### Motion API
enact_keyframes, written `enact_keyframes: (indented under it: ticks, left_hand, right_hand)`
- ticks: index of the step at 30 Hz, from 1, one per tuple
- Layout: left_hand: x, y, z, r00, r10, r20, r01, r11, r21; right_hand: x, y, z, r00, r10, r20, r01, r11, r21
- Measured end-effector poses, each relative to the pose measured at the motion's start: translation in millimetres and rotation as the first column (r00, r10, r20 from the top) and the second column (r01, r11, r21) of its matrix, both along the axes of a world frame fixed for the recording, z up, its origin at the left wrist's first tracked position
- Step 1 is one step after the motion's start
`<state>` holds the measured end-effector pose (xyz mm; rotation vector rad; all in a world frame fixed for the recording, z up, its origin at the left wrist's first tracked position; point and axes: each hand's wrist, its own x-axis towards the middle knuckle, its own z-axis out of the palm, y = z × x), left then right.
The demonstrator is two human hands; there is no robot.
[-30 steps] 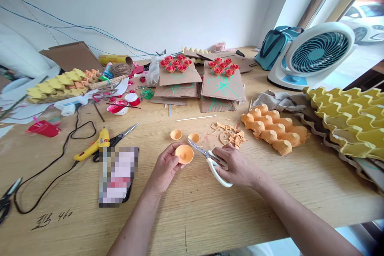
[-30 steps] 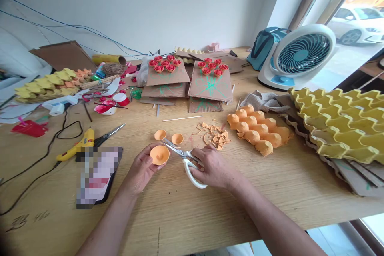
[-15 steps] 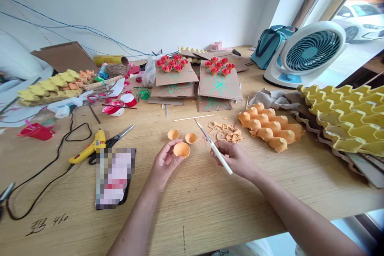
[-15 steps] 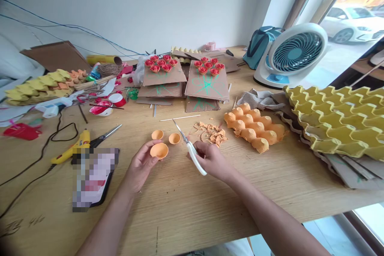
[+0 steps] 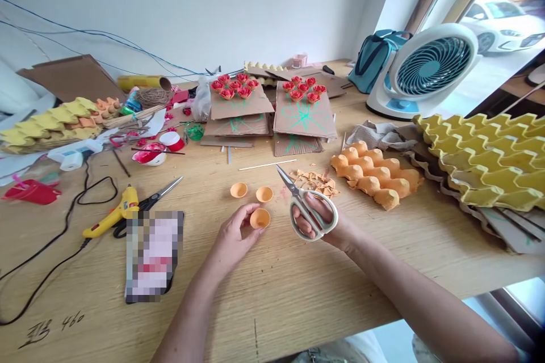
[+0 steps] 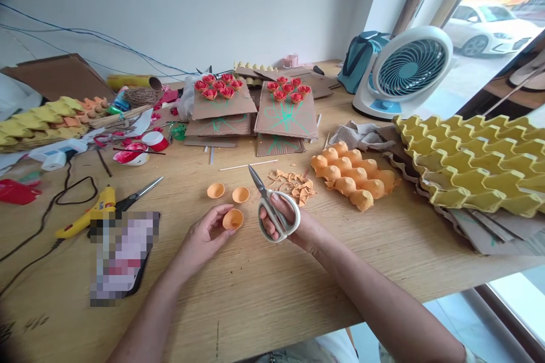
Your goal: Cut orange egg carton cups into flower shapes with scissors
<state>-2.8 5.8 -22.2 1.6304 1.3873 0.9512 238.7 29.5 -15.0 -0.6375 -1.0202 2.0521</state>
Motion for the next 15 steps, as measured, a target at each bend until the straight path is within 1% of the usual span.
enact_keyframes:
  ticks: [3,4,6,7,8,9,10,11,13,15]
  left_hand:
    - [-5.0,1.7,-1.6,0.999,0.009,-0.033,-0.008,1.000,0.020]
    - [-7.4,1.9,-1.3,0.998,0.034,-0.053,-0.031,0.998,0.049]
    - [-11.4,1.7,1.9,0.990,0.133,-0.055,-0.125,0.985,0.121]
    - [-12.1,1.4,5.1,0.982,0.186,-0.013,-0.182,0.973,0.144]
    - [-11.4,1.2,9.5,0.973,0.222,0.063,-0.228,0.963,0.141]
    - [-9.1,1.4,14.8,0.958,0.235,0.164,-0.254,0.961,0.109]
    - [-5.1,2.1,20.9,0.933,0.221,0.284,-0.245,0.968,0.052]
    - [0.4,3.5,27.4,0.895,0.191,0.403,-0.200,0.980,-0.020]
    - [14.8,8.8,40.3,0.793,0.145,0.592,-0.058,0.985,-0.163]
    - [30.9,16.2,50.5,0.707,0.129,0.695,0.088,0.960,-0.267]
  right_hand:
    - [0.2,1.9,3.5,0.997,-0.043,-0.059,0.041,0.998,-0.039]
    - [0.4,2.2,4.8,0.996,-0.057,-0.072,0.053,0.997,-0.050]
    - [0.7,1.9,7.0,0.993,-0.071,-0.097,0.065,0.996,-0.065]
    - [0.4,1.1,7.8,0.992,-0.065,-0.111,0.058,0.996,-0.069]
    - [-0.4,-0.3,8.3,0.991,-0.050,-0.122,0.042,0.997,-0.072]
    - [-1.6,-2.1,8.5,0.991,-0.027,-0.129,0.018,0.997,-0.071]
    - [-3.2,-4.4,8.3,0.991,0.002,-0.133,-0.011,0.998,-0.065]
    - [-5.1,-7.1,7.9,0.990,0.033,-0.136,-0.041,0.998,-0.057]
    - [-9.3,-12.8,6.7,0.985,0.095,-0.144,-0.101,0.994,-0.039]
    - [-12.6,-17.1,5.7,0.979,0.131,-0.153,-0.137,0.990,-0.028]
